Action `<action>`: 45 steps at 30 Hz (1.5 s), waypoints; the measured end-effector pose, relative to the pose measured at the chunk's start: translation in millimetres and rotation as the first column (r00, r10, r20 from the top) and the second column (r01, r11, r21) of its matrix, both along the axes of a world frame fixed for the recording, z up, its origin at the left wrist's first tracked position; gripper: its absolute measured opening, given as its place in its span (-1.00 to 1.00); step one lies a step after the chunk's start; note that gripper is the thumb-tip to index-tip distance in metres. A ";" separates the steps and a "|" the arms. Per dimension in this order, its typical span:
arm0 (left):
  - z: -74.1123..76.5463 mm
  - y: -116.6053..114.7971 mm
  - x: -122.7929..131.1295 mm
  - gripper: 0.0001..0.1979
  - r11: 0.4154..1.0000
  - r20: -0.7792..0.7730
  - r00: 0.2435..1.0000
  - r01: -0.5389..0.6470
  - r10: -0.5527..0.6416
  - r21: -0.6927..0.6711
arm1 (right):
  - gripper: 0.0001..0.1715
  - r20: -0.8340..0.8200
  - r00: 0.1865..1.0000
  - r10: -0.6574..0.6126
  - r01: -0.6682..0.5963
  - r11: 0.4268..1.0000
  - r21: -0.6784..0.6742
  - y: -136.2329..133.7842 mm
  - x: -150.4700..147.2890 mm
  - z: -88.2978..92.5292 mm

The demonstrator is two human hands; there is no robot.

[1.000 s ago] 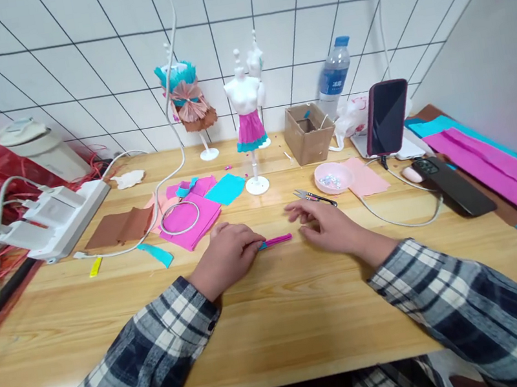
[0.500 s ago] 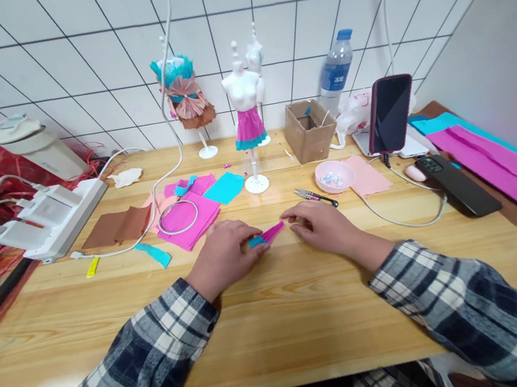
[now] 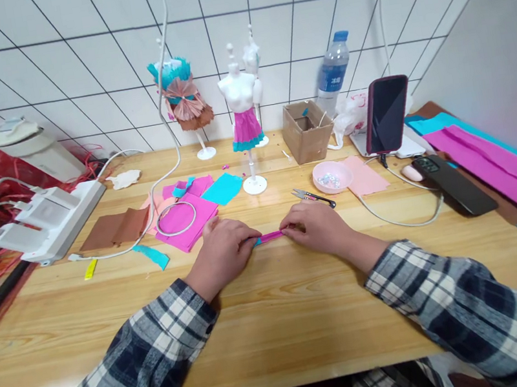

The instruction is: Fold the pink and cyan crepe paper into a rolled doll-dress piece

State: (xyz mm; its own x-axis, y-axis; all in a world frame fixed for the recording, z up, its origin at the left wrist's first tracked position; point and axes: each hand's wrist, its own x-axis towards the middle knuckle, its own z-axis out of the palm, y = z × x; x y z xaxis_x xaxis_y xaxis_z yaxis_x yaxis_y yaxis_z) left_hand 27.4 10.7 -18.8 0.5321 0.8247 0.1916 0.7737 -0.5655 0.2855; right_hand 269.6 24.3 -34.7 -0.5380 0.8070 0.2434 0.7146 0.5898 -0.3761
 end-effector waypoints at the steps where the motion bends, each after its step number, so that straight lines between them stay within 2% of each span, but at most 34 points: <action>1: -0.6 0.5 -0.8 -0.79 1.000 0.003 1.000 0.001 -0.001 0.000 | -0.84 0.013 1.000 -0.001 0.001 1.000 0.007 -0.2 -0.1 0.3; 7: -3.4 -0.9 0.8 -0.80 1.000 -0.003 1.000 -0.003 0.003 -0.002 | -0.85 0.020 1.000 -0.006 0.005 1.000 0.026 -3.2 -1.7 2.3; 11: 7.4 1.5 -4.2 -0.74 0.999 0.055 0.998 -0.032 0.031 0.024 | -0.81 -0.100 0.992 -0.072 0.065 0.995 -0.072 -4.6 4.1 2.3; 13: 16.6 8.3 -22.6 -0.69 0.992 0.105 0.991 -0.096 0.087 0.087 | -0.76 -0.176 0.974 -0.141 0.118 0.984 -0.135 -4.1 11.5 1.9; 16: 27.0 23.6 -72.4 -0.66 0.957 0.051 0.975 -0.223 0.217 0.187 | -0.74 -0.249 0.942 -0.226 0.193 0.970 -0.150 -1.6 24.7 1.0; 18: 28.3 32.4 -109.3 -0.66 0.947 -0.082 0.956 -0.263 0.281 0.185 | -0.73 -0.278 0.923 -0.265 0.237 0.963 -0.130 0.7 31.4 0.0; 20: 25.5 37.3 -137.2 -0.67 0.960 -0.152 0.953 -0.243 0.263 0.137 | -0.73 -0.287 0.916 -0.281 0.255 0.959 -0.125 2.9 34.8 -1.7; 23: 19.6 37.7 -151.0 -0.65 0.965 -0.217 0.941 -0.246 0.260 0.089 | -0.72 -0.279 0.924 -0.261 0.233 0.964 -0.131 4.2 34.6 -4.5; 26: 20.3 33.9 -141.1 -0.66 0.959 -0.294 0.916 -0.284 0.274 0.009 | -0.72 -0.276 0.931 -0.240 0.209 0.968 -0.137 3.5 32.8 -5.9; 30: 28.5 30.3 -128.1 -0.70 0.938 -0.331 0.890 -0.345 0.313 -0.042 | -0.72 -0.280 0.928 -0.247 0.216 0.967 -0.139 3.0 32.8 -5.6; 34: 28.8 33.2 -128.8 -0.77 0.926 -0.263 0.906 -0.366 0.332 -0.093 | -0.73 -0.246 0.942 -0.229 0.209 0.972 -0.106 2.1 31.5 -5.2; 36: 25.5 33.4 -125.9 -0.77 0.914 -0.118 0.917 -0.393 0.382 -0.098 | -0.73 -0.235 0.951 -0.200 0.193 0.980 -0.050 -0.8 28.0 -3.6; 39: 19.7 24.8 -102.5 -0.74 0.916 0.260 0.880 -0.367 0.398 -0.163 | -0.74 -0.277 0.951 -0.139 0.164 0.984 0.067 -9.9 16.8 3.1; 41: 15.8 12.5 -71.7 -0.71 0.939 0.550 0.764 -0.233 0.338 -0.252 | -0.73 -0.329 0.938 -0.107 0.161 0.977 0.142 -18.8 4.8 10.3; 42: 13.7 5.1 -53.4 -0.70 0.944 0.641 0.697 -0.188 0.322 -0.270 | -0.71 -0.353 0.931 -0.093 0.161 0.972 0.170 -23.6 -2.2 14.4; 44: 9.3 -9.8 -16.4 -0.74 0.940 0.724 0.600 -0.211 0.340 -0.267 | -0.59 -0.394 0.917 -0.060 0.148 0.969 0.196 -32.8 -17.0 22.1; 45: 6.9 -16.5 0.0 -0.76 0.944 0.755 0.567 -0.182 0.328 -0.274 | -0.52 -0.417 0.908 -0.041 0.138 0.969 0.205 -36.7 -24.1 25.4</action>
